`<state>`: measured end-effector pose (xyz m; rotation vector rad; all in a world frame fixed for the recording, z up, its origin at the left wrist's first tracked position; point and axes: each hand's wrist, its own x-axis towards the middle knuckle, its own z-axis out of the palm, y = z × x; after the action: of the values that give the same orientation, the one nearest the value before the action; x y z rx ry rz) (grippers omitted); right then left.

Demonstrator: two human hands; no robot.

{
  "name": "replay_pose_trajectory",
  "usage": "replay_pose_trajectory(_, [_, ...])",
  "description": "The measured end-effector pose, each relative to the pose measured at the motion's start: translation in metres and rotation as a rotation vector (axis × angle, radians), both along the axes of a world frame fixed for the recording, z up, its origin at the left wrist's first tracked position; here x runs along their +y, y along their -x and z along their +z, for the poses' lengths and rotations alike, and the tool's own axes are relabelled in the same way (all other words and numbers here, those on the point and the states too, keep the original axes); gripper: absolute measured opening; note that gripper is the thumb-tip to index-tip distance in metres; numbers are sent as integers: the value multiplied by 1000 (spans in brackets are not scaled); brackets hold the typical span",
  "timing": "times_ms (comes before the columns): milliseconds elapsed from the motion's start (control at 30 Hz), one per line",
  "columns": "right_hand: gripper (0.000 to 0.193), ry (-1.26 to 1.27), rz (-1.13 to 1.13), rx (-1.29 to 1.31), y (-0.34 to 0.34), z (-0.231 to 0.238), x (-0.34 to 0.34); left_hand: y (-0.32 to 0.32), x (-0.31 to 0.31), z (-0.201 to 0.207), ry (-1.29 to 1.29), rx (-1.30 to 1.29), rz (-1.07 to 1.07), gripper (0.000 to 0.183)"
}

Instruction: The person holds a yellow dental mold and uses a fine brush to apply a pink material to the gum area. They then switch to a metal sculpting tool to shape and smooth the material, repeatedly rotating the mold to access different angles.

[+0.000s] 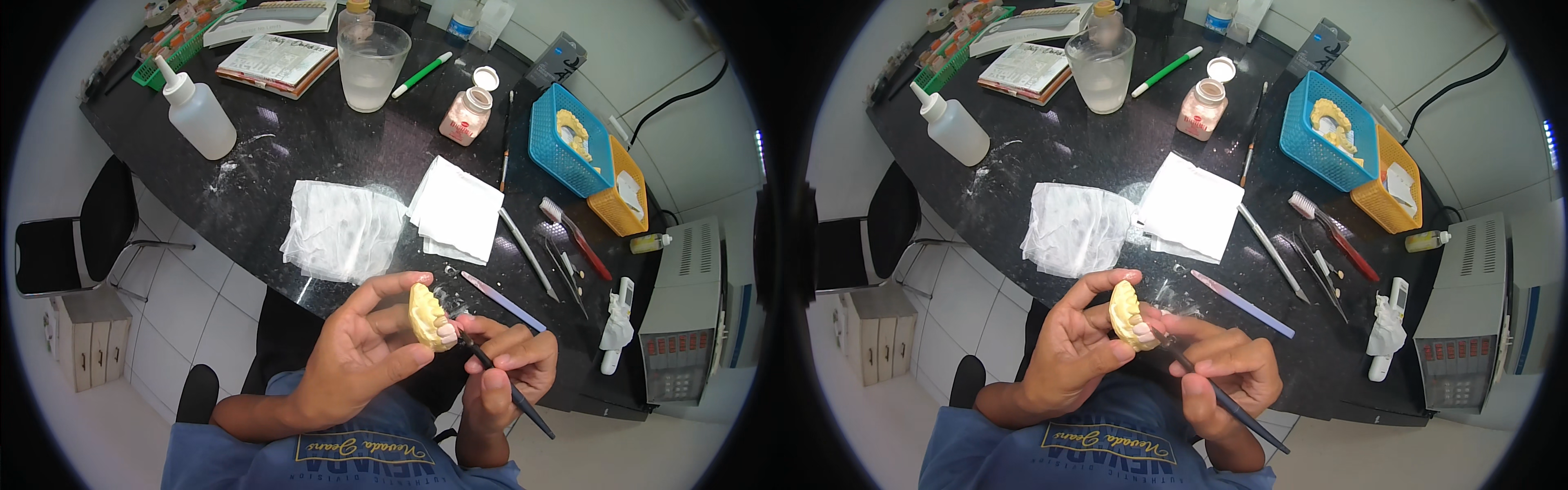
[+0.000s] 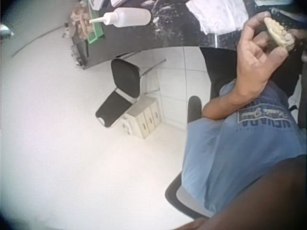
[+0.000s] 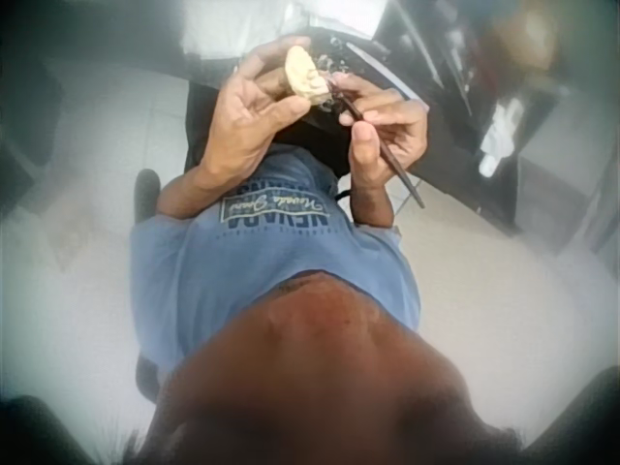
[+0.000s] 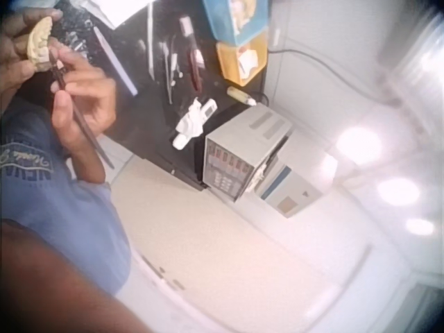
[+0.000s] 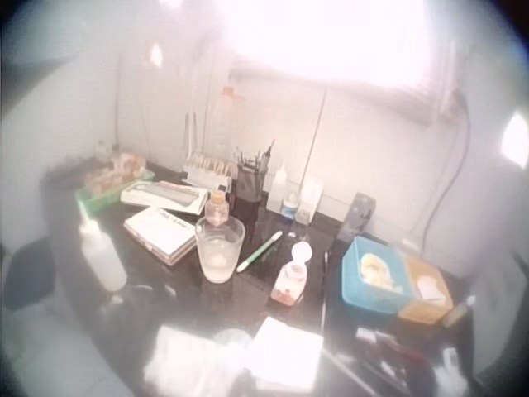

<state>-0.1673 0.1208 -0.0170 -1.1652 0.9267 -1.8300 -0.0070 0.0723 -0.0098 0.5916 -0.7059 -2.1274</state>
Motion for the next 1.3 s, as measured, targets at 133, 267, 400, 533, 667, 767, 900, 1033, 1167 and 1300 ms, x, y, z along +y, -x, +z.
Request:
replay_pose_trajectory(133, [20,-15,27,-27,2,0,1,-1,-1,2,-8,-15,-13,71])
replay_pose_trajectory(267, [21,-25,29,-48,2,0,2,0,0,1,14,-15,-13,71])
replay_pose_trajectory(400, [22,-28,24,-47,1,0,0,0,-1,0,18,-17,-17,70])
replay_pose_trajectory(533, [22,-29,26,-45,1,0,2,0,0,0,24,-14,-12,70])
replay_pose_trajectory(667, [22,-25,23,-38,2,1,2,0,0,0,25,-14,-10,70])
replay_pose_trajectory(767, [21,-21,21,-46,1,1,2,0,1,0,27,-12,-8,70])
replay_pose_trajectory(900, [21,-15,25,-47,1,0,2,0,1,0,26,-12,-6,70])
replay_pose_trajectory(1033, [20,-2,35,-54,2,0,1,0,1,-1,43,-10,-9,69])
replay_pose_trajectory(1167, [20,-4,37,-51,3,0,2,0,1,0,34,-21,-13,69])
replay_pose_trajectory(1300, [19,-14,33,-48,2,2,2,0,1,0,40,-12,-13,69])
